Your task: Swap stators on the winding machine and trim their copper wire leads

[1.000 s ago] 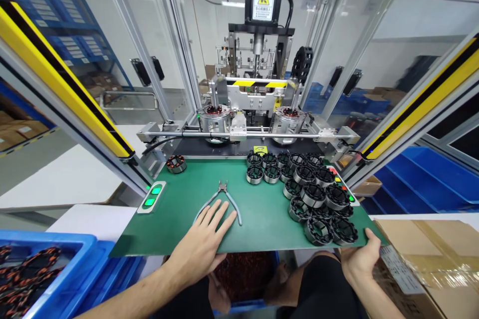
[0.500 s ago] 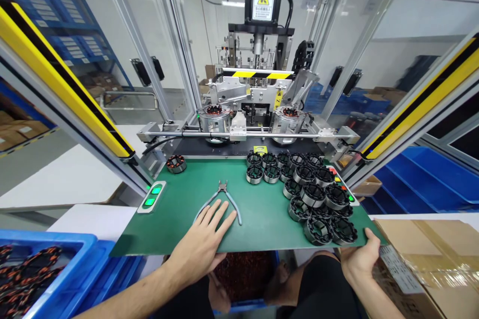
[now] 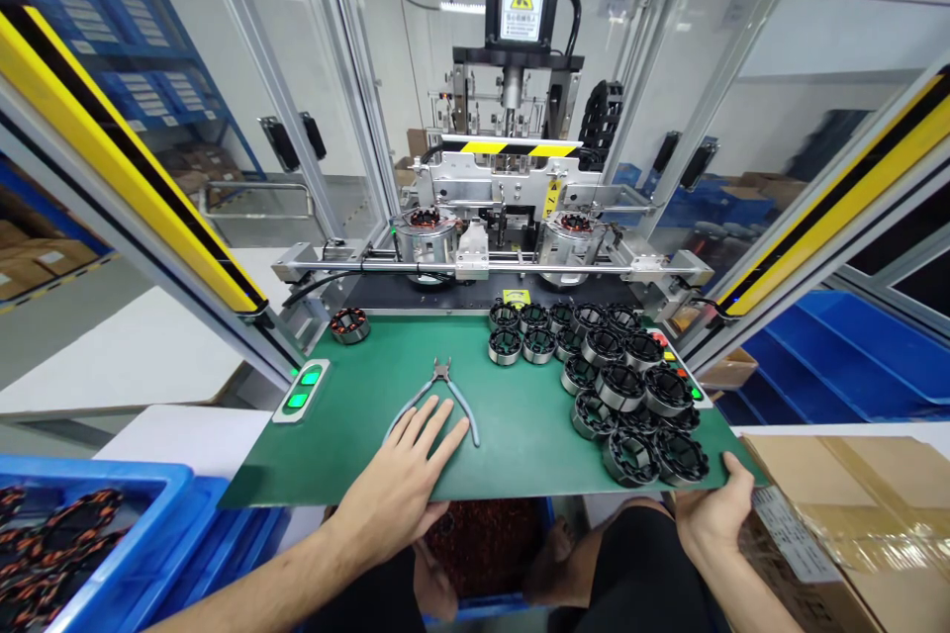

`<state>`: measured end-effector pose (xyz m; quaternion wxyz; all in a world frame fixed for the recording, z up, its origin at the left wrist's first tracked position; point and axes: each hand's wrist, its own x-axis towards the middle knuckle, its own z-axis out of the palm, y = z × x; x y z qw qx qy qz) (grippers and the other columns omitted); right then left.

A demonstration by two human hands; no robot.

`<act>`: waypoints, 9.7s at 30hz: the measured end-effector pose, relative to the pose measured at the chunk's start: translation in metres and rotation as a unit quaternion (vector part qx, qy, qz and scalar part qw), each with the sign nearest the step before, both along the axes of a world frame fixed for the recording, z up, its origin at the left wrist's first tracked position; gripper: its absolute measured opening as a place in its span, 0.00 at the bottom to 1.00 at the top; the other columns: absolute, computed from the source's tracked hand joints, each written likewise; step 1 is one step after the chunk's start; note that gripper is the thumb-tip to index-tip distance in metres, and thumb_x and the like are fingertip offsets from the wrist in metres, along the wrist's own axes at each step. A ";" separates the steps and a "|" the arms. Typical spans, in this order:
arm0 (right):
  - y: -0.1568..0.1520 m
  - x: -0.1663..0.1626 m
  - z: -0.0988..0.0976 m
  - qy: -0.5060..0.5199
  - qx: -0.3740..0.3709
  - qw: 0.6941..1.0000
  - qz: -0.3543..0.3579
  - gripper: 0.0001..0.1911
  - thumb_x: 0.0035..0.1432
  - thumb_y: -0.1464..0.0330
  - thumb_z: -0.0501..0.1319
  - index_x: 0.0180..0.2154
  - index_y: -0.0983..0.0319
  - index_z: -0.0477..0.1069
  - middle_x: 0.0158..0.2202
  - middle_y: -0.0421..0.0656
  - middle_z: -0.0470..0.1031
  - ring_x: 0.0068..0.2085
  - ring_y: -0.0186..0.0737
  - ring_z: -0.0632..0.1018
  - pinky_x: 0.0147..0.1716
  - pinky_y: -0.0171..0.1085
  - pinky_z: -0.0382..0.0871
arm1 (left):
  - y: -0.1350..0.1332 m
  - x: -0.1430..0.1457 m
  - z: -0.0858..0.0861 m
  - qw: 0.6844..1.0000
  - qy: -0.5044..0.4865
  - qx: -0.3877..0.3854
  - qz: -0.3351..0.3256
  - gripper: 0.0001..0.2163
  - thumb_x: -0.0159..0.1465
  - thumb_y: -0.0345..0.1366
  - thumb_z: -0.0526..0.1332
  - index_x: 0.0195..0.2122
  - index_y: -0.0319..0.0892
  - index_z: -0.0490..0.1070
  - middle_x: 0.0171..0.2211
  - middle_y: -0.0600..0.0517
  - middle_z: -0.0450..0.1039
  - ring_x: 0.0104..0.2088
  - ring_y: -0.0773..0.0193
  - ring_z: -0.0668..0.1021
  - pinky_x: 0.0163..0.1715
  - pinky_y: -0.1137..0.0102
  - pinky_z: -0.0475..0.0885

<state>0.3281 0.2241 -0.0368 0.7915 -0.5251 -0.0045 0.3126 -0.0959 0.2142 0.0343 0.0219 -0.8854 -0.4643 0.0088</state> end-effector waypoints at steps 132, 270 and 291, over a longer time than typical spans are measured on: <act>0.001 -0.003 0.002 -0.008 0.000 1.000 -0.010 0.20 0.54 0.58 0.62 0.48 0.58 0.78 0.51 0.38 0.83 0.59 0.44 0.80 0.69 0.46 0.69 | 0.001 -0.003 -0.008 1.000 -0.010 0.014 0.000 0.46 0.62 0.37 0.69 0.80 0.47 0.53 0.79 0.38 0.55 0.79 0.36 0.57 0.77 0.41 0.54; -0.001 0.007 -0.009 -0.010 0.003 1.000 0.015 0.24 0.55 0.57 0.62 0.51 0.57 0.78 0.55 0.39 0.82 0.59 0.44 0.80 0.63 0.44 0.75 | 0.000 -0.001 -0.004 0.999 -0.014 0.029 -0.012 0.45 0.62 0.36 0.70 0.79 0.44 0.53 0.78 0.35 0.56 0.77 0.34 0.61 0.74 0.41 0.58; -0.001 0.002 -0.002 0.005 0.002 1.000 0.003 0.22 0.57 0.59 0.61 0.51 0.57 0.79 0.52 0.37 0.84 0.58 0.42 0.80 0.64 0.43 0.74 | 0.000 -0.001 -0.004 0.999 -0.010 0.030 -0.012 0.46 0.61 0.36 0.71 0.79 0.44 0.54 0.78 0.34 0.56 0.77 0.33 0.61 0.73 0.40 0.60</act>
